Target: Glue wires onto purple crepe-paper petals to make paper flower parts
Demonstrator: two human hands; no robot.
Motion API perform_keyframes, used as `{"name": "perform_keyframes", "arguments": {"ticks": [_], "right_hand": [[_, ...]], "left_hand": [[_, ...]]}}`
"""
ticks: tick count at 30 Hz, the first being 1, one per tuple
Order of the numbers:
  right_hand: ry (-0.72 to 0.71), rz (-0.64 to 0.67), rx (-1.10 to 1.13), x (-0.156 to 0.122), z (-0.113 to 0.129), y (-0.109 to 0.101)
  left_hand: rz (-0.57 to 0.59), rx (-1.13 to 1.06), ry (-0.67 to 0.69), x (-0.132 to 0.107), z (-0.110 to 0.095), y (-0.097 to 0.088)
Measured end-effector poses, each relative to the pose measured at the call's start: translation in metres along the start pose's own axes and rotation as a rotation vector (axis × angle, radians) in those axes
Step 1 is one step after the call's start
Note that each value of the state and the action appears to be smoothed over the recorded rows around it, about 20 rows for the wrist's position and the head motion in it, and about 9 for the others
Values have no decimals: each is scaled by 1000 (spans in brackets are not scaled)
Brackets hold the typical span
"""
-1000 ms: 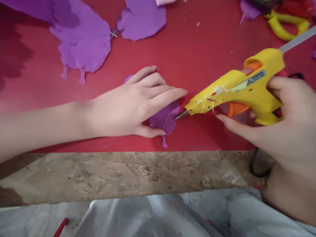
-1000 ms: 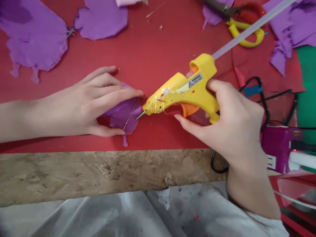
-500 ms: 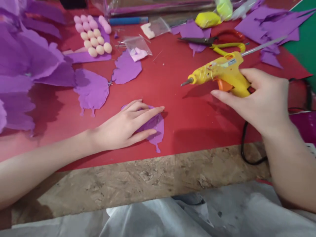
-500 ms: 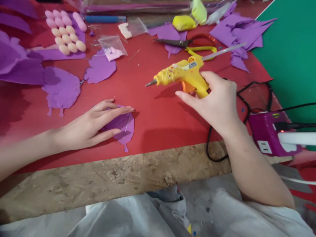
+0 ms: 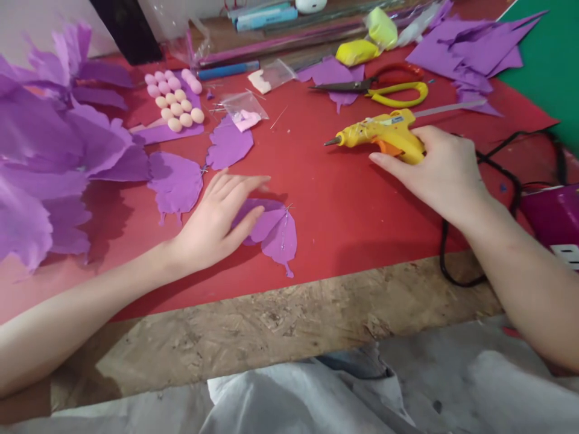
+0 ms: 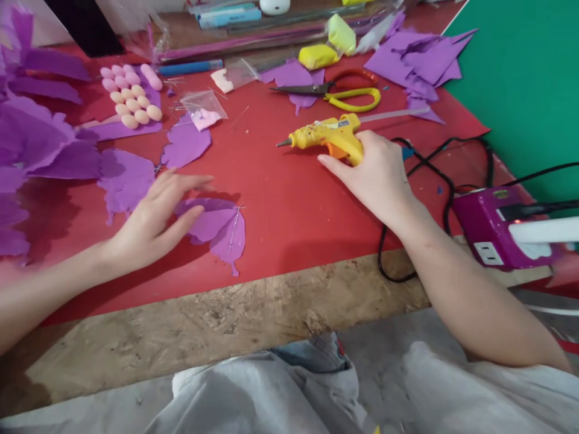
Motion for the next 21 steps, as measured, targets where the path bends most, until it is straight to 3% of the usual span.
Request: {"name": "perform_keyframes", "arguments": {"ticks": [4,10,18,21], "right_hand": [[-129,-16,-53,8,-3,8],[-352,-19,-13,20,-8,19],[-348,-1,12,21,-9,19],[-250,9,-63,16,-7,20]], "left_hand": [[38,-52,-41,0,-1,-2],[175,92,157,-11,-36,11],[328,407,294,-20,-61,36],[352,414,298,-22,-61,40]]}}
Point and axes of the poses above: each hand's wrist, its own x-axis towards the middle knuckle, its own y-axis out of the palm, z = x × y, the point moved 9 cm from there along x, towards the middle knuckle, and after that the axes turned 15 degrees about y, right-handed, at the moved point
